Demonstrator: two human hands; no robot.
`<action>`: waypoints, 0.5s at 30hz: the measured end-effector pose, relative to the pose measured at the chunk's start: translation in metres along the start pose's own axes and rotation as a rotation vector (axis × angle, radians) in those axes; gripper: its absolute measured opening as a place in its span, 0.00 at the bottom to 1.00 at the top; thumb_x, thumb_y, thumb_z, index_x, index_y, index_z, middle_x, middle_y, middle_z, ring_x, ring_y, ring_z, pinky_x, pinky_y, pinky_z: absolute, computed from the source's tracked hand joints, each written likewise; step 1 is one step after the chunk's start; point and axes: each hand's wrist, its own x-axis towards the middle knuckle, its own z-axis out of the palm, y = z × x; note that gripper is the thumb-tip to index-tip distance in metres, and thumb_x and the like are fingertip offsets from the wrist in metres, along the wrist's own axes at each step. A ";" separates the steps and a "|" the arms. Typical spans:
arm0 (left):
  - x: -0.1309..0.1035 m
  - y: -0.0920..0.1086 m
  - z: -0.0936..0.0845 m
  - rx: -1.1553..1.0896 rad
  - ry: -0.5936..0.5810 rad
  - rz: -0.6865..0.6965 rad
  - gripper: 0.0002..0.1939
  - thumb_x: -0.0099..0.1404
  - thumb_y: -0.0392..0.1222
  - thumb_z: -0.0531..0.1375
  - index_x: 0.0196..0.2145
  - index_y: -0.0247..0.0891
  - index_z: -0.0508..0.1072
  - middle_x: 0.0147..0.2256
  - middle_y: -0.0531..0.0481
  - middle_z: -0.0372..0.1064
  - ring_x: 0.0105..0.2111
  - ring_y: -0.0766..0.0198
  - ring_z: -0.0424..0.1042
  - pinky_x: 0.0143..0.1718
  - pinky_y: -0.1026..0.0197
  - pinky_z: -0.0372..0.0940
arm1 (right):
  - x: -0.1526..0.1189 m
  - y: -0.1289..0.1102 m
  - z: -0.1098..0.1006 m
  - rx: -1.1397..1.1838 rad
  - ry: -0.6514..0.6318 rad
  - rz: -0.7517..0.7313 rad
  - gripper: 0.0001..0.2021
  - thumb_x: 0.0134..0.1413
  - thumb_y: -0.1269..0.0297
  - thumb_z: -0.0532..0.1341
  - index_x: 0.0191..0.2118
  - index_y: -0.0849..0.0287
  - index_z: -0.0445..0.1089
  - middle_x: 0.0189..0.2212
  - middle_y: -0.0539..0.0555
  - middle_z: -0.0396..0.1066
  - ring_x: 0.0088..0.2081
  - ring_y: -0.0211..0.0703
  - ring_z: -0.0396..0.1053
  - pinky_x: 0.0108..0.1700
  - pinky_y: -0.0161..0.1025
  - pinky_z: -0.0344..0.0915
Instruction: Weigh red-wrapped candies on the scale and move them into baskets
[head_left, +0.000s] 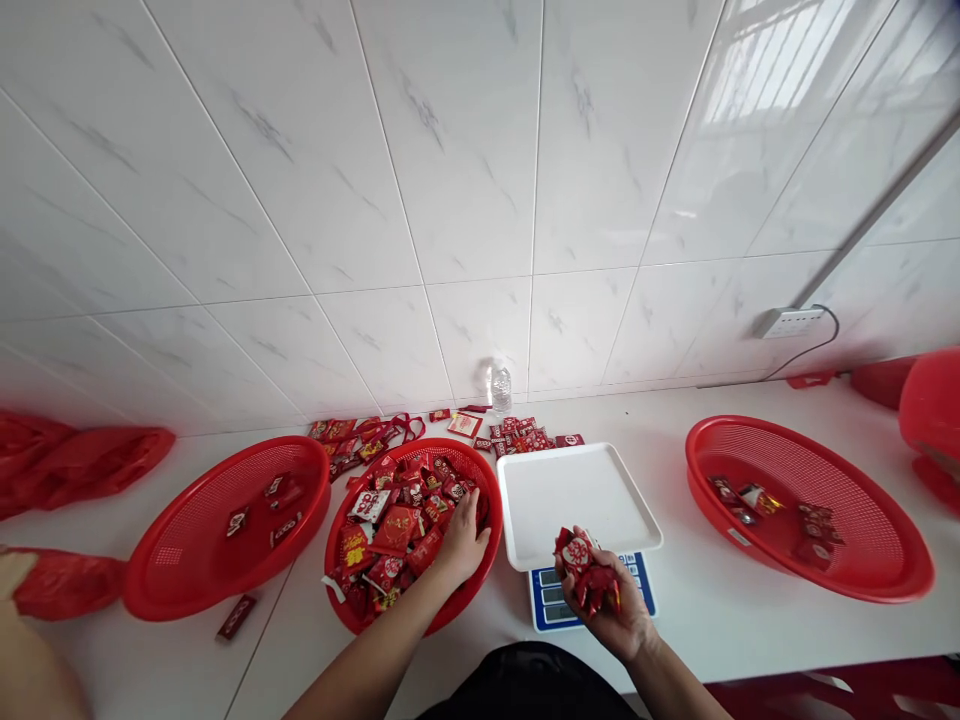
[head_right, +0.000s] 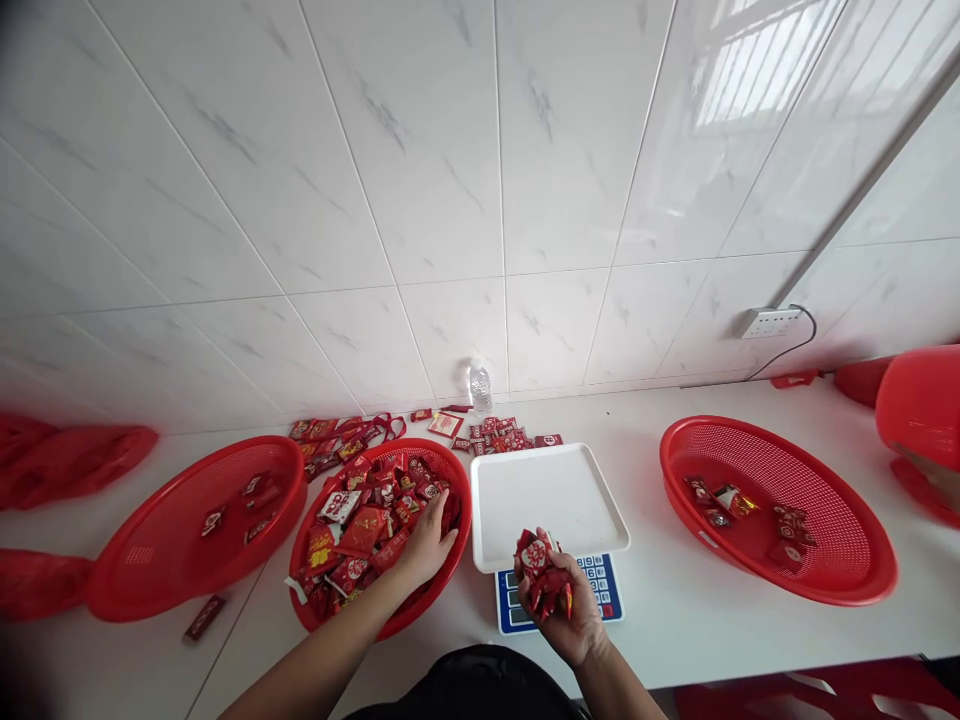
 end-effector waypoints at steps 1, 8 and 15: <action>0.001 -0.008 0.002 0.034 -0.064 -0.043 0.34 0.60 0.38 0.53 0.62 0.38 0.47 0.63 0.40 0.44 0.63 0.53 0.42 0.61 0.49 0.48 | -0.003 0.000 -0.003 0.009 0.004 0.001 0.19 0.46 0.71 0.62 0.46 0.49 0.68 0.42 0.50 0.71 0.42 0.41 0.69 0.39 0.37 0.66; 0.022 -0.015 0.011 0.240 -0.178 -0.126 0.38 0.57 0.38 0.56 0.63 0.40 0.46 0.64 0.36 0.38 0.61 0.44 0.49 0.57 0.45 0.49 | -0.010 0.001 0.000 0.020 0.020 0.005 0.19 0.48 0.71 0.61 0.47 0.49 0.68 0.42 0.52 0.70 0.40 0.40 0.69 0.39 0.38 0.66; 0.053 -0.010 -0.002 0.240 -0.230 -0.110 0.32 0.54 0.39 0.60 0.56 0.39 0.57 0.60 0.36 0.51 0.59 0.47 0.54 0.54 0.49 0.53 | -0.009 0.005 0.006 0.000 0.012 0.030 0.21 0.46 0.71 0.62 0.48 0.50 0.67 0.43 0.53 0.70 0.40 0.41 0.69 0.39 0.39 0.67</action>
